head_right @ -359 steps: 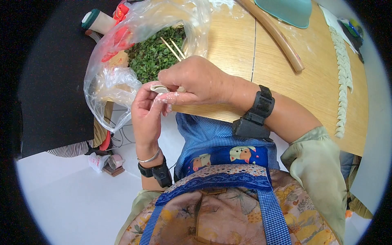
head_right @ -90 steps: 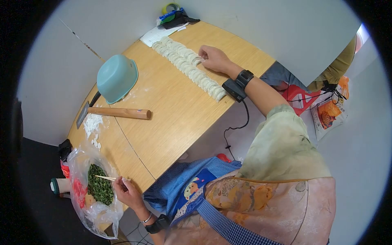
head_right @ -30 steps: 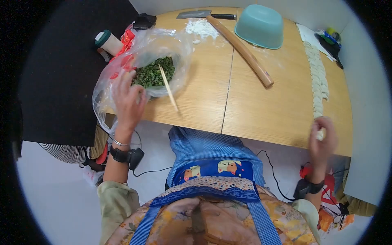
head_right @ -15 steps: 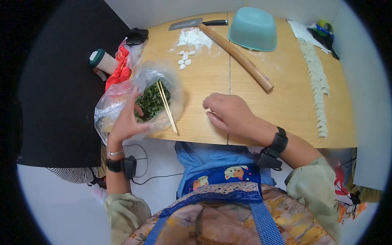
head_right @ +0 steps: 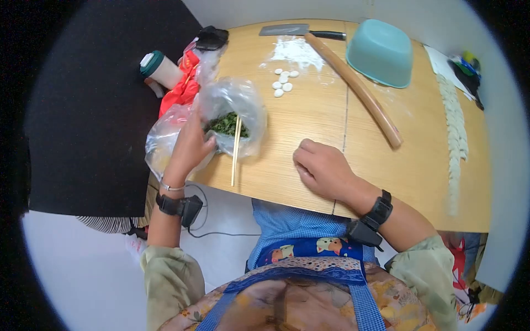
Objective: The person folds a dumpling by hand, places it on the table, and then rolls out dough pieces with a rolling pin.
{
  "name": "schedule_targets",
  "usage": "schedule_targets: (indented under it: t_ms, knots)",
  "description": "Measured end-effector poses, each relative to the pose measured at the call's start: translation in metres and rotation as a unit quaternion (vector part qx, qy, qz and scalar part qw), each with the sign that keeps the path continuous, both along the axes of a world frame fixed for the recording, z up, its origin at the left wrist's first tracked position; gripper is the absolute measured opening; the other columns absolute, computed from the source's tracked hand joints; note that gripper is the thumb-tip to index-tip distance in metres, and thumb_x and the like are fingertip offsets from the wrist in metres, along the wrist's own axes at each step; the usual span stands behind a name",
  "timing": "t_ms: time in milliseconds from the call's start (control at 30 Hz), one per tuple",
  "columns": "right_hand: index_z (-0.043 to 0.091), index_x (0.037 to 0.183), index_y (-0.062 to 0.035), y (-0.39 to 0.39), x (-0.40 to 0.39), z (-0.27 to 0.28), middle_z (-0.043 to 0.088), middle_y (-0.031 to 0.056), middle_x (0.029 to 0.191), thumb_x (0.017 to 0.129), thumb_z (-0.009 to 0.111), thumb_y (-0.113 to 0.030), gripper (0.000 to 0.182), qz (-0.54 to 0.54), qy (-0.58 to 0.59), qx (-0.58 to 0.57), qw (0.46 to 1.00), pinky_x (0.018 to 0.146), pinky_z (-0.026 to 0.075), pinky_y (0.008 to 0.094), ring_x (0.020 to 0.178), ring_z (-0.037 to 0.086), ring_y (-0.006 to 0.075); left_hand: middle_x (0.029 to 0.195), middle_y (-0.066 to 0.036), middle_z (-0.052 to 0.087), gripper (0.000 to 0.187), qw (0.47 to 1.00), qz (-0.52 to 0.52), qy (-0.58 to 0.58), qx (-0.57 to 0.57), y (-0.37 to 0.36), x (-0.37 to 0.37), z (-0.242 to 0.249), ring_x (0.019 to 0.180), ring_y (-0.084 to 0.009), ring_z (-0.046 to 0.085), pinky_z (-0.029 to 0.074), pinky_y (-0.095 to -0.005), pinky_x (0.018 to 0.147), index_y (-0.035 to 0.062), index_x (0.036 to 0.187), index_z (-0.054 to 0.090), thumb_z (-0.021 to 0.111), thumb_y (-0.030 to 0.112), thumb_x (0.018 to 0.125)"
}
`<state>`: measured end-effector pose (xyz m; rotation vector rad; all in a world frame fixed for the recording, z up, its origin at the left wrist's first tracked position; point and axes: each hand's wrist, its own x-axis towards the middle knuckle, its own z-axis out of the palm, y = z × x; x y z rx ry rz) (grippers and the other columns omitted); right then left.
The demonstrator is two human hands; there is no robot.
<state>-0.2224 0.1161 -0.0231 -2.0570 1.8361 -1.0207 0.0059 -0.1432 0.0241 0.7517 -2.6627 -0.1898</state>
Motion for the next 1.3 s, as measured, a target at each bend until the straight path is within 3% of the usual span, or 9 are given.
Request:
schedule_targets:
  t_ms: [67, 133, 233, 433, 600, 733, 833, 967, 1300]
  knots:
    - [0.061, 0.092, -0.0046, -0.001, 0.0, 0.001, 0.058, 0.0129, 0.091, 0.087, 0.064, -0.007, 0.006, 0.001, 0.001, -0.005, 1.0, 0.069, 0.052, 0.0449, 0.081, 0.061, 0.0346, 0.104, -0.025, 0.068, 0.076, 0.998, 0.032, -0.023, 0.052, -0.002, 0.002, 0.0, 0.094, -0.0447, 0.067, 0.053, -0.0533, 0.077, 0.0039, 0.149, 0.046, 0.072, 0.005, 0.078]
    - [0.061, 0.091, -0.0043, -0.001, -0.001, 0.001, 0.057, 0.0129, 0.089, 0.087, 0.064, -0.006, 0.006, 0.003, -0.008, -0.005, 1.0, 0.069, 0.052, 0.045, 0.08, 0.061, 0.0345, 0.082, -0.021, 0.065, 0.032, 0.997, -0.035, -0.054, -0.045, -0.006, 0.004, -0.009, 0.081, -0.043, 0.065, 0.051, -0.0534, 0.074, 0.0005, 0.114, 0.065, 0.067, 0.008, 0.083]
    - [0.06, 0.091, -0.0042, -0.001, -0.004, 0.0, 0.057, 0.0127, 0.088, 0.087, 0.064, -0.006, 0.006, 0.01, -0.01, -0.005, 1.0, 0.069, 0.051, 0.0451, 0.08, 0.061, 0.0344, 0.087, -0.023, 0.065, 0.011, 0.999, -0.026, 0.028, -0.029, -0.034, 0.011, -0.002, 0.082, -0.0424, 0.065, 0.05, -0.0526, 0.074, -0.0014, 0.086, 0.063, 0.065, 0.009, 0.085]
    - [0.06, 0.09, -0.0034, 0.0, -0.006, 0.001, 0.057, 0.0127, 0.088, 0.086, 0.064, -0.006, 0.007, 0.02, -0.023, -0.005, 1.0, 0.069, 0.051, 0.0457, 0.081, 0.061, 0.0343, 0.095, -0.026, 0.072, 0.027, 0.975, 0.174, 0.132, -0.047, -0.136, 0.041, 0.076, 0.087, -0.0403, 0.072, 0.054, -0.0437, 0.077, 0.0005, 0.111, 0.072, 0.059, 0.013, 0.09]
    - [0.061, 0.091, -0.0029, 0.001, -0.008, -0.002, 0.058, 0.0123, 0.089, 0.087, 0.064, -0.007, 0.007, 0.018, -0.025, -0.009, 0.999, 0.069, 0.052, 0.0457, 0.081, 0.062, 0.0337, 0.099, -0.014, 0.076, 0.026, 0.963, 0.157, 0.19, -0.107, -0.143, 0.059, 0.118, 0.091, -0.0275, 0.073, 0.055, -0.039, 0.08, 0.0034, 0.111, 0.073, 0.061, 0.024, 0.1]
    - [0.063, 0.092, -0.0024, 0.002, -0.009, -0.005, 0.059, 0.0127, 0.09, 0.087, 0.064, -0.008, 0.007, 0.02, -0.029, -0.011, 0.999, 0.07, 0.052, 0.0459, 0.082, 0.063, 0.0334, 0.09, -0.011, 0.069, 0.021, 0.97, 0.063, 0.234, 0.006, -0.182, 0.089, 0.055, 0.083, -0.0248, 0.066, 0.053, -0.0409, 0.076, 0.0004, 0.098, 0.068, 0.059, 0.02, 0.102]
    - [0.063, 0.091, -0.0024, 0.0, -0.009, -0.005, 0.059, 0.0131, 0.09, 0.087, 0.064, -0.008, 0.007, 0.023, -0.013, -0.014, 1.0, 0.069, 0.052, 0.0461, 0.082, 0.064, 0.0338, 0.095, -0.013, 0.069, 0.019, 0.987, 0.086, 0.131, -0.039, -0.169, 0.093, 0.01, 0.088, -0.0205, 0.065, 0.052, -0.0392, 0.079, -0.0006, 0.107, 0.067, 0.056, 0.014, 0.104]
    - [0.063, 0.09, -0.0027, -0.001, -0.009, -0.005, 0.059, 0.0129, 0.089, 0.087, 0.064, -0.007, 0.006, 0.022, -0.01, -0.016, 1.0, 0.069, 0.052, 0.0461, 0.081, 0.064, 0.0337, 0.105, -0.013, 0.07, 0.022, 0.967, 0.136, 0.135, 0.165, -0.184, 0.106, -0.028, 0.094, -0.0222, 0.066, 0.052, -0.0373, 0.088, -0.0024, 0.12, 0.064, 0.052, 0.008, 0.104]
    - [0.061, 0.086, -0.0038, -0.005, -0.012, -0.004, 0.06, 0.0122, 0.084, 0.087, 0.063, -0.009, 0.005, 0.03, 0.001, -0.004, 1.0, 0.07, 0.052, 0.0465, 0.08, 0.064, 0.0337, 0.11, -0.013, 0.07, 0.027, 0.975, 0.051, 0.068, 0.207, -0.173, 0.134, 0.002, 0.096, -0.0244, 0.067, 0.052, -0.0356, 0.092, -0.0042, 0.127, 0.061, 0.052, 0.008, 0.104]
